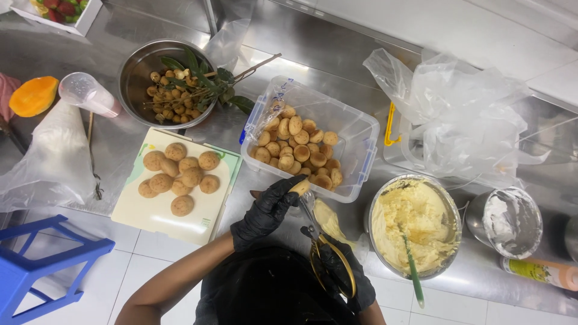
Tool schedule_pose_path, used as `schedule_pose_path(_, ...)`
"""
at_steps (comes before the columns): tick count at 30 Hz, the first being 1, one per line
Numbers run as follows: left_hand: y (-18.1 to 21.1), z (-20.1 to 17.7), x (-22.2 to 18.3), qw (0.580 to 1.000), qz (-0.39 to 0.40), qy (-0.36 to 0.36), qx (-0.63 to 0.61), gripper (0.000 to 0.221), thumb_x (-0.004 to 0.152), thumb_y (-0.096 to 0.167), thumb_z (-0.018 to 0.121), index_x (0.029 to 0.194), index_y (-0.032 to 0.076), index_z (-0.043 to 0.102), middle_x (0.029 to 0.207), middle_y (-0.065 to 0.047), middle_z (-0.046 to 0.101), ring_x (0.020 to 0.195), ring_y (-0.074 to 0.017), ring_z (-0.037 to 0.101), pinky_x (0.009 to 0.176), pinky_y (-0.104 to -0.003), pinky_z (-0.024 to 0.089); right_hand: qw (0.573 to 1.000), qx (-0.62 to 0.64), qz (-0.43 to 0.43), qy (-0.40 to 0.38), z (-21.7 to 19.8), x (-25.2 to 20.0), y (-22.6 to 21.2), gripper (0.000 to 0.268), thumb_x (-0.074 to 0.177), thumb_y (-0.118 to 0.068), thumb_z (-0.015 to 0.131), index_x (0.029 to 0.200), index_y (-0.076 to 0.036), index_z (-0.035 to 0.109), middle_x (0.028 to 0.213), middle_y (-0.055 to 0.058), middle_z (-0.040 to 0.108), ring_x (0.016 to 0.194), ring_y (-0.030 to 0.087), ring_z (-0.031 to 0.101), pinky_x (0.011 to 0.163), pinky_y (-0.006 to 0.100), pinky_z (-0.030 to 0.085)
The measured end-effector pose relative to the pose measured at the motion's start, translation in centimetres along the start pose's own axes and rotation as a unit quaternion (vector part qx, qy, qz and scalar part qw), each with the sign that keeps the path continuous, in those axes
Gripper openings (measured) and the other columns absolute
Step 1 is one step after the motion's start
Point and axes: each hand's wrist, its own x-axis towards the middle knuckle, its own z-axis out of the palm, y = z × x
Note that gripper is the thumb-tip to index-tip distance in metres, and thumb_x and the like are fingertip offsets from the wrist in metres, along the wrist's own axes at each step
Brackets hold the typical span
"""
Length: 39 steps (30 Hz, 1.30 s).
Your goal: Filling cream puffs with a piping bag and refilling the piping bag from a bowl.
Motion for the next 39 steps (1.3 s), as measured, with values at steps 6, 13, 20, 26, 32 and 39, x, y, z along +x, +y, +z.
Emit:
schedule_pose_path(6, 1.0, -4.7, -2.1, 0.985, -0.055, 0.118, -0.112, 0.04, 0.11, 0.027, 0.047, 0.143, 0.007, 0.056, 0.126, -0.01, 0.069, 0.111, -0.0165, 0.07, 0.097, -0.031, 0.06, 0.994, 0.042, 0.106, -0.005, 1.9, 2.9, -8.4, 0.055, 0.09, -0.037, 0.066, 0.136, -0.007, 0.063, 0.124, 0.014, 0.072, 0.113, 0.022, 0.07, 0.096, 0.034, 0.058)
schedule_pose_path(13, 1.1, -19.8, -4.7, 0.873, -0.293, 0.347, 0.177, 0.036, 0.096, 0.032, 0.072, 0.121, 0.007, 0.071, 0.099, -0.009, 0.075, 0.07, -0.0168, 0.07, 0.063, -0.03, 0.056, 0.995, -0.091, 0.013, -0.032, 2.7, 2.9, -9.5, 0.053, 0.093, -0.038, 0.066, 0.136, -0.007, 0.063, 0.128, 0.012, 0.072, 0.118, 0.02, 0.07, 0.1, 0.031, 0.057)
schedule_pose_path(20, -4.5, -24.4, -4.0, 0.803, -0.422, 0.223, 0.356, 0.034, 0.088, 0.035, 0.082, 0.099, 0.005, 0.074, 0.095, -0.014, 0.074, 0.079, -0.0267, 0.069, 0.071, -0.04, 0.056, 0.991, 0.012, 0.131, -0.015, 3.5, 2.9, -11.8, 0.055, 0.089, -0.038, 0.067, 0.134, -0.007, 0.065, 0.124, 0.013, 0.074, 0.115, 0.022, 0.073, 0.097, 0.033, 0.06)
schedule_pose_path(26, 0.2, -17.6, 3.2, 0.829, -0.189, 0.167, 0.498, 0.031, 0.094, 0.035, 0.076, 0.1, 0.005, 0.073, 0.099, -0.015, 0.073, 0.087, -0.0311, 0.07, 0.079, -0.043, 0.055, 0.987, 0.079, 0.142, 0.0, 2.6, 2.7, -9.8, 0.055, 0.089, -0.039, 0.067, 0.134, -0.006, 0.063, 0.122, 0.013, 0.073, 0.113, 0.022, 0.072, 0.096, 0.035, 0.061)
schedule_pose_path(32, -5.8, -6.0, 14.3, 0.943, -0.041, -0.065, 0.324, 0.027, 0.094, 0.03, 0.068, 0.107, 0.007, 0.072, 0.102, -0.013, 0.069, 0.094, -0.03, 0.067, 0.083, -0.043, 0.054, 0.98, 0.131, 0.149, 0.009, 2.0, 2.6, -7.5, 0.056, 0.089, -0.041, 0.065, 0.134, -0.008, 0.062, 0.12, 0.014, 0.074, 0.109, 0.022, 0.074, 0.092, 0.037, 0.062)
schedule_pose_path(39, -26.3, 2.4, 24.4, 0.739, -0.089, -0.133, 0.655, 0.025, 0.091, 0.022, 0.062, 0.102, 0.002, 0.073, 0.107, -0.022, 0.07, 0.105, -0.0365, 0.063, 0.084, -0.048, 0.052, 0.981, 0.134, 0.132, 0.055, 1.8, 1.0, -8.9, 0.054, 0.091, -0.039, 0.064, 0.134, -0.007, 0.063, 0.118, 0.014, 0.076, 0.107, 0.021, 0.074, 0.091, 0.035, 0.061)
